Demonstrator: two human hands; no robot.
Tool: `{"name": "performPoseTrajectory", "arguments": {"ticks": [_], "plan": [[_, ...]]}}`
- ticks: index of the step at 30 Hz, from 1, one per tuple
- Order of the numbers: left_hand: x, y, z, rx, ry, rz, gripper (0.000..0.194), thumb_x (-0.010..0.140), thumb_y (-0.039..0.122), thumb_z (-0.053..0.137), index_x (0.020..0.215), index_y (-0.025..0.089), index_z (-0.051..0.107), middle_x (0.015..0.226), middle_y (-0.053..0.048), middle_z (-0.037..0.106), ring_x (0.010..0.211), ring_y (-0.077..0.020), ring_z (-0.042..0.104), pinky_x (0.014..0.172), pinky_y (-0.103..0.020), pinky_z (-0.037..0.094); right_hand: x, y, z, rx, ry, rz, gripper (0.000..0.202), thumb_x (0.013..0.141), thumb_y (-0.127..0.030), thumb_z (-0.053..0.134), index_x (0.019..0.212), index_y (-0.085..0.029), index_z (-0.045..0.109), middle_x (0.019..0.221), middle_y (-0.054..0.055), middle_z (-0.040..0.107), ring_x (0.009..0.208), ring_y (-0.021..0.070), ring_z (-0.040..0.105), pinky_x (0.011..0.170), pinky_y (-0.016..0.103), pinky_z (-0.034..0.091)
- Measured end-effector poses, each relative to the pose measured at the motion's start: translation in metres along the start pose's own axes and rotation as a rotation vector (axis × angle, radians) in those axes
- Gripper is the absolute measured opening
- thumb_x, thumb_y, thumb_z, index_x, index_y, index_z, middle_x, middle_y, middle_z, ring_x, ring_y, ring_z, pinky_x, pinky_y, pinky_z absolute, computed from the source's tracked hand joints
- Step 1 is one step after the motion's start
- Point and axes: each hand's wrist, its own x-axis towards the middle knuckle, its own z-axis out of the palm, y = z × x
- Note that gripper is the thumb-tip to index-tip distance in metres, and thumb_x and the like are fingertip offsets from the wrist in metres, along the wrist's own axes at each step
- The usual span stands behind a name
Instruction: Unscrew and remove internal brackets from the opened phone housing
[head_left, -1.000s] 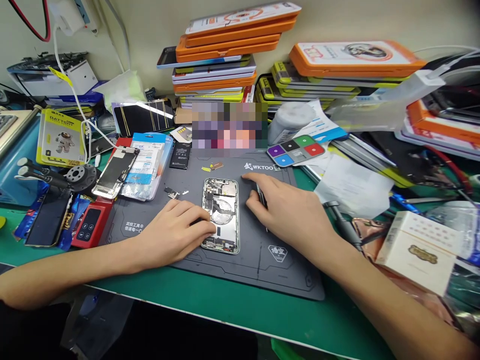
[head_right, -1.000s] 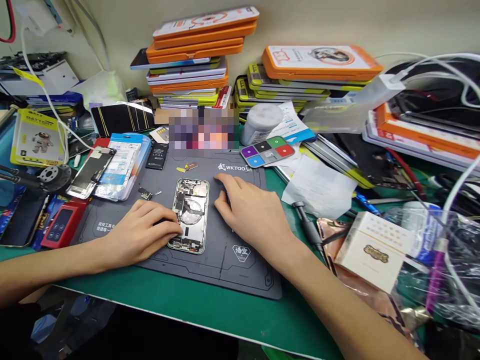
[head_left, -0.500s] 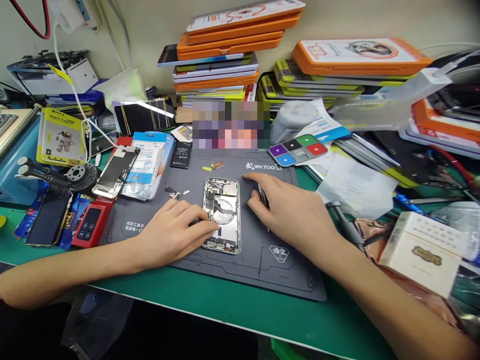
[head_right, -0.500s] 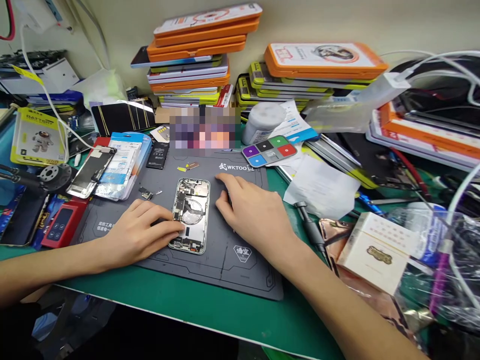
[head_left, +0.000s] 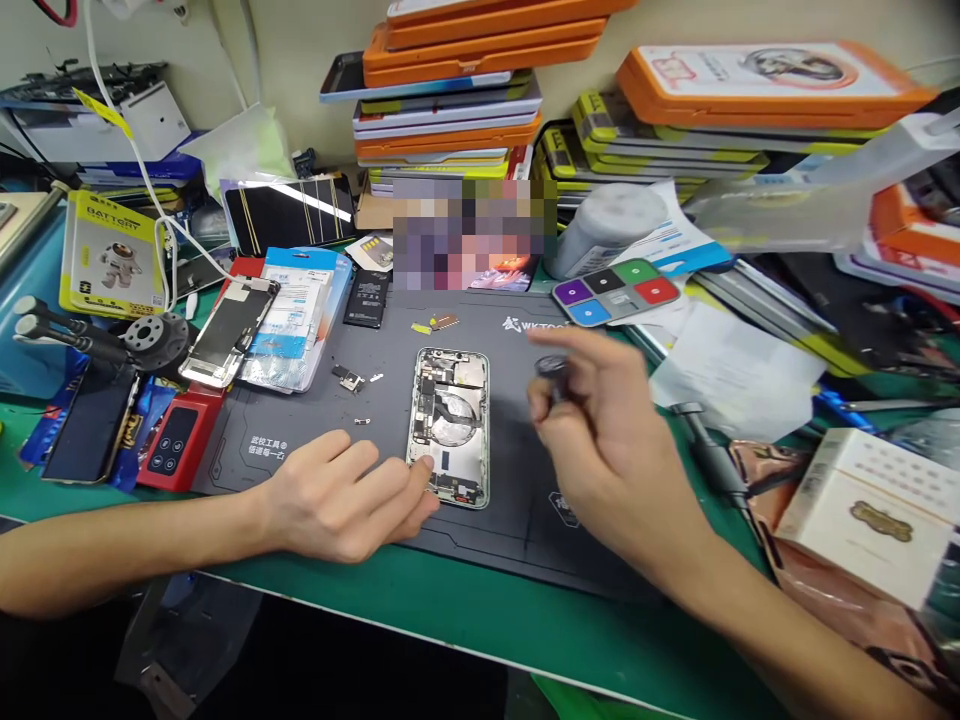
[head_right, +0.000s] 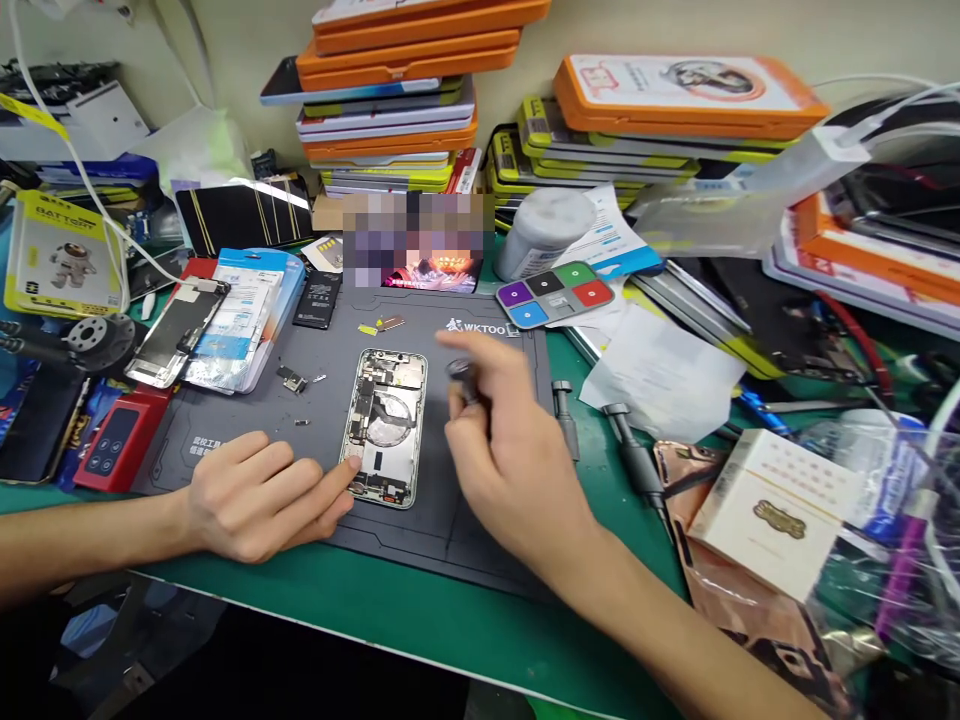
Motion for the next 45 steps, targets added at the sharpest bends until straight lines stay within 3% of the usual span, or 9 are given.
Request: {"name": "performPoseTrajectory", "arguments": {"ticks": [3,8,12,20,35,45], "plan": [[0.000,0.000,0.002,-0.010,0.010,-0.024,0.025,0.091,0.033,0.071,0.101,0.011,0.076,0.062,0.004,0.057,0.052,-0.0110,0.044,0.046,-0.033,0.030,-0.009,-0.006,0.007,-0.044,-0.084,-0.090,0.034,0.098,-0.017,0.052,0.132,-0.018,0.054,0.080,-0.001,0.069,0.052,0.0112,0.060,0.051,0.025,0.044],[0.000,0.001,0.005,-0.031,-0.005,-0.059,0.020,0.091,0.033,0.073,0.088,0.013,0.077,0.062,0.004,0.057,0.051,-0.0117,0.044,0.046,-0.034,0.030,-0.019,0.000,0.018,-0.101,-0.136,-0.329,0.017,0.098,-0.018,0.063,0.115,-0.020,0.062,0.084,-0.003,0.075,0.058,0.0095,0.065,0.053,0.025,0.040],[0.000,0.001,0.005,-0.062,-0.015,-0.062,0.021,0.090,0.033,0.074,0.077,0.017,0.074,0.063,0.004,0.056,0.051,-0.0123,0.043,0.046,-0.034,0.029,-0.019,0.003,0.019,-0.089,-0.194,-0.368,0.020,0.097,-0.009,0.059,0.114,-0.018,0.065,0.085,-0.003,0.074,0.065,0.0107,0.068,0.054,0.025,0.042],[-0.002,0.002,0.008,-0.065,-0.007,-0.075,0.024,0.092,0.034,0.071,0.074,0.018,0.071,0.063,0.004,0.056,0.052,-0.0123,0.043,0.047,-0.033,0.029,-0.018,0.001,0.017,-0.130,-0.207,-0.422,0.032,0.089,0.002,0.053,0.112,-0.017,0.065,0.082,-0.003,0.072,0.062,0.0104,0.065,0.054,0.026,0.042],[-0.004,0.003,0.010,-0.084,-0.009,-0.084,0.024,0.094,0.033,0.069,0.075,0.018,0.069,0.065,0.003,0.057,0.056,-0.0124,0.045,0.049,-0.033,0.030,-0.018,0.000,0.016,-0.170,-0.256,-0.442,0.036,0.089,0.003,0.050,0.114,-0.017,0.065,0.081,-0.002,0.074,0.065,0.0117,0.069,0.056,0.026,0.043],[-0.004,0.004,0.011,-0.090,-0.008,-0.089,0.024,0.094,0.033,0.069,0.076,0.018,0.068,0.065,0.003,0.054,0.057,-0.0125,0.045,0.050,-0.033,0.029,-0.016,-0.008,0.016,-0.317,-0.168,-0.575,0.024,0.099,-0.003,0.046,0.112,-0.012,0.065,0.066,-0.003,0.064,0.055,0.0124,0.058,0.054,0.029,0.037]]}}
